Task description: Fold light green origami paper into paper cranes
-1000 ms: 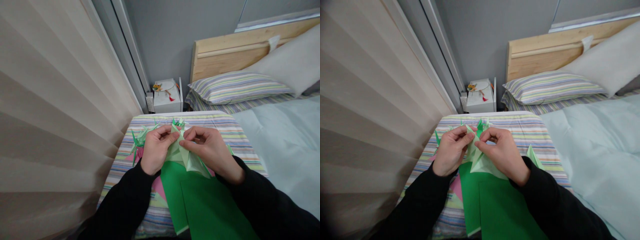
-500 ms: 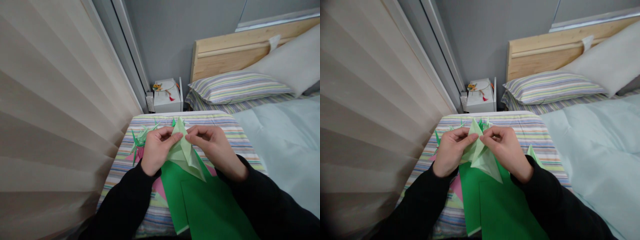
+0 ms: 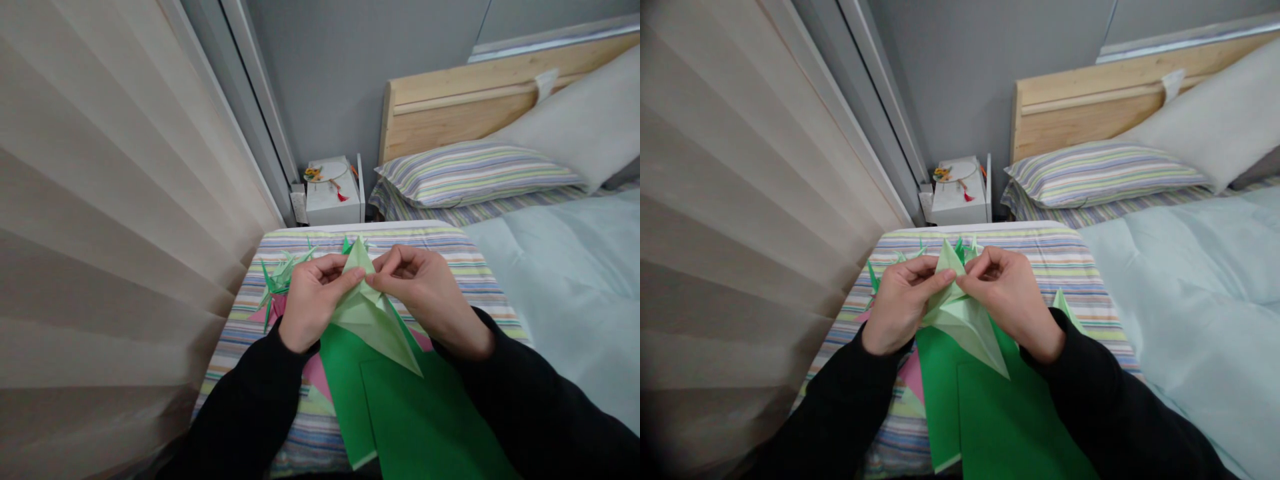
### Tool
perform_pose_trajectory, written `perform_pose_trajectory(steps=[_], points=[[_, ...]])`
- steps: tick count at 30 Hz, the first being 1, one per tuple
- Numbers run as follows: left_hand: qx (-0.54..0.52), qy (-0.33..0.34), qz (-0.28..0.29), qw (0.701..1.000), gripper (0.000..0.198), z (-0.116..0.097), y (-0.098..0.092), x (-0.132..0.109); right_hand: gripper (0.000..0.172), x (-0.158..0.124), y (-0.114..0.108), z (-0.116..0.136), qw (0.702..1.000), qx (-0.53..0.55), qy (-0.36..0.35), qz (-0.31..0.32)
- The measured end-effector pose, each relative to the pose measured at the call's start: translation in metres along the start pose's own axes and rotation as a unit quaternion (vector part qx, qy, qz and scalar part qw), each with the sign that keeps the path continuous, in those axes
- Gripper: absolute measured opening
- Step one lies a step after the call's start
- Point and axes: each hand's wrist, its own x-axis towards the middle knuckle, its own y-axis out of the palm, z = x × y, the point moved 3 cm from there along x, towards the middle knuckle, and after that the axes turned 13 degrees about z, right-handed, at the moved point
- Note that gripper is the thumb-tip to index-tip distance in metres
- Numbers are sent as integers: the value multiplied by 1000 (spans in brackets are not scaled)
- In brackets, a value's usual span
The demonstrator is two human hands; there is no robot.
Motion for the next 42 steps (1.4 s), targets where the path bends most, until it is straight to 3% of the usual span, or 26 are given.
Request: perform_pose_trajectory(steps=[4, 8, 11, 16, 21, 32, 42], points=[[-14, -12, 27, 999, 22, -2, 2, -1, 32, 1, -2, 2, 999, 45, 28, 0], [24, -10, 55, 998, 22, -2, 2, 0, 34, 0, 1, 5, 997, 35, 56, 46], [40, -6, 46, 998, 26, -1, 2, -1, 32, -1, 2, 6, 996, 22, 63, 52], [-43, -13, 28, 999, 30, -3, 5, -1, 25, -3, 3, 11, 999, -21, 30, 38], [-54, -29, 6, 998, 30, -2, 5, -1, 22, -4, 2, 10, 996, -70, -1, 49], [-90, -10, -38, 995, 31, -4, 2, 1, 19, -6, 5, 8, 992, -107, 8, 64], [-140, -17, -27, 990, 27, -6, 1, 2, 8, -7, 5, 9, 989, -133, 2, 72]])
